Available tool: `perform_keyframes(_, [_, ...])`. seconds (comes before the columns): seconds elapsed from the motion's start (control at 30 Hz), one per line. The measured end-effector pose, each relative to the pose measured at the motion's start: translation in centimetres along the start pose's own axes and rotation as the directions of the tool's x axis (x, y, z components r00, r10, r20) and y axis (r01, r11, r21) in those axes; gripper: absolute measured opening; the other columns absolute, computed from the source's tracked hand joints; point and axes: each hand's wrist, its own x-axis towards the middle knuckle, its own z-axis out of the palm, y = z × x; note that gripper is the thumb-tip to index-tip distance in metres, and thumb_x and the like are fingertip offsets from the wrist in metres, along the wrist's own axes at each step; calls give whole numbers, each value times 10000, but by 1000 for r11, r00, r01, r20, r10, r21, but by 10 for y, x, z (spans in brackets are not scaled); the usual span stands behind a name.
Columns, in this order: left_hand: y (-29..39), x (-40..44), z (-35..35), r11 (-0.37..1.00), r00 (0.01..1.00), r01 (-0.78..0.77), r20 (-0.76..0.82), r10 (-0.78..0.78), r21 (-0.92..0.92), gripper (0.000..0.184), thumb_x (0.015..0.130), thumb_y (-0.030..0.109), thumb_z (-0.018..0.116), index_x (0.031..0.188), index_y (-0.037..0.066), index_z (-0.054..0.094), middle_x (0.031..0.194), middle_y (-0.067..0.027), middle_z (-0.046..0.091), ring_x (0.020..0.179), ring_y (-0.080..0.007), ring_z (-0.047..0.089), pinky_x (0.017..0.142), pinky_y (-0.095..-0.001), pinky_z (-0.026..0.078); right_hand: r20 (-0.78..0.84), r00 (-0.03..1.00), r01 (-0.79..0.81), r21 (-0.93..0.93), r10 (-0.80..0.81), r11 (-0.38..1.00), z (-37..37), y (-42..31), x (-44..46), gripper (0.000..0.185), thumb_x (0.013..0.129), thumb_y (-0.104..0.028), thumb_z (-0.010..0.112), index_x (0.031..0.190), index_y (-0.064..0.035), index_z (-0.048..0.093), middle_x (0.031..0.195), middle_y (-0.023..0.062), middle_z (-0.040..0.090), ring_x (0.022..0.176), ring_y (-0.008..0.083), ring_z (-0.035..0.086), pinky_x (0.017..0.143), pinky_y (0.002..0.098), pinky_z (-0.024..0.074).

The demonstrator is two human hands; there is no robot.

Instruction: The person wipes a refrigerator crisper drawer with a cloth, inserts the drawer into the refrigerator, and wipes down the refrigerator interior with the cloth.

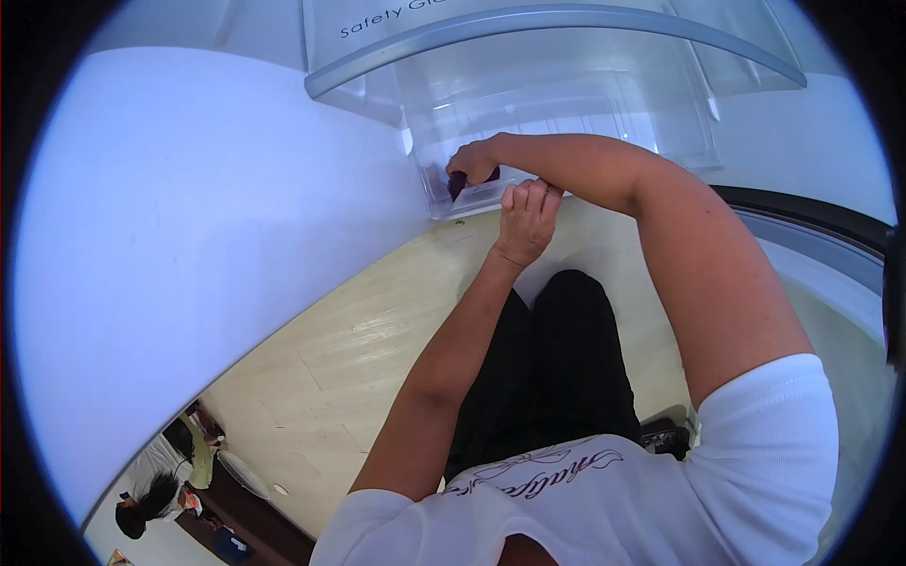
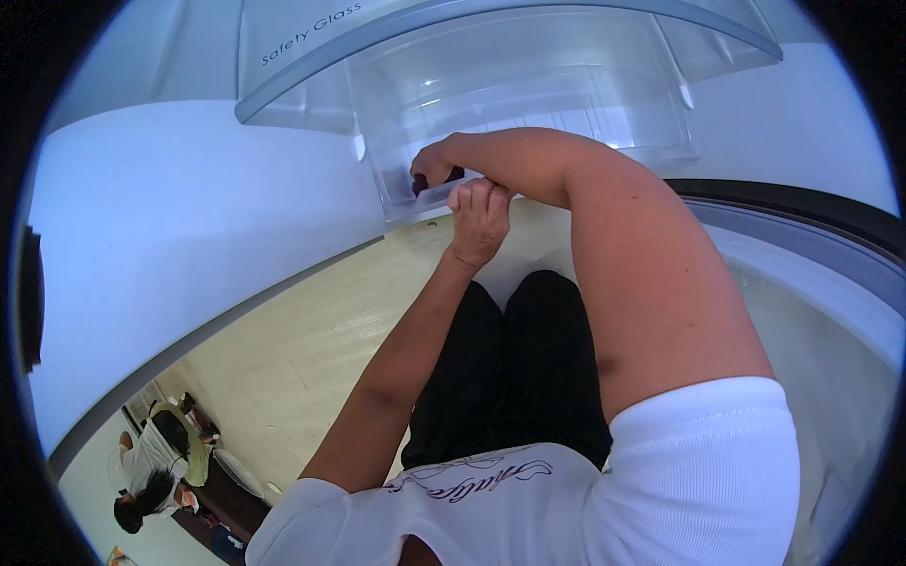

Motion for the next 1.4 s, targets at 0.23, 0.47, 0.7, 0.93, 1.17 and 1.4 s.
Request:
perform_keyframes(0.23, [0,2,0,999,999,-28,-22,27,-23,317,720,76,605,1022,162,558,935,-14,473,856,-170,452,763,-317,310,50,996,-89,579,73,811,-1,16,-27,329,774,-140,608,1083,-79,515,974,46,558,914,140,520,784,318,425])
perform_keyframes(0.47, [-1,2,8,994,972,-105,-213,96,-32,544,677,29,642,1065,399,550,1032,-12,417,900,-169,423,746,-313,288,-244,966,235,685,-87,690,-16,-6,-82,393,721,-50,544,1107,-121,532,1074,75,534,984,198,502,884,302,390])
perform_keyframes(0.7, [7,5,4,987,993,-57,-98,72,148,555,712,58,618,1104,444,543,936,43,457,833,-120,405,720,-299,266,51,997,-63,145,56,987,-21,40,-185,359,639,-29,472,948,-124,629,856,130,620,749,260,527,692,380,420])
perform_keyframes(0.93, [14,14,-6,992,1000,-5,-27,9,126,593,714,36,560,1149,438,531,819,46,473,735,-118,422,707,-290,271,-105,519,-848,-192,848,495,-32,32,-251,276,725,-90,505,950,-138,659,907,121,644,838,268,611,711,369,469])
perform_keyframes(1.17, [16,24,-28,999,997,-41,60,39,33,575,747,8,540,1192,372,518,774,8,466,699,-147,439,646,-304,314,-326,475,289,935,817,205,107,-85,-278,340,717,29,510,1029,-50,616,861,37,618,798,129,551,717,261,437])
perform_keyframes(1.4, [9,25,-31,996,987,-85,140,79,39,629,683,-52,544,1209,293,526,751,-14,508,672,-161,462,598,-314,305,-295,109,929,-309,949,-203,180,8,-237,358,840,-264,566,1145,-95,486,1186,84,495,1047,278,487,922,484,386])
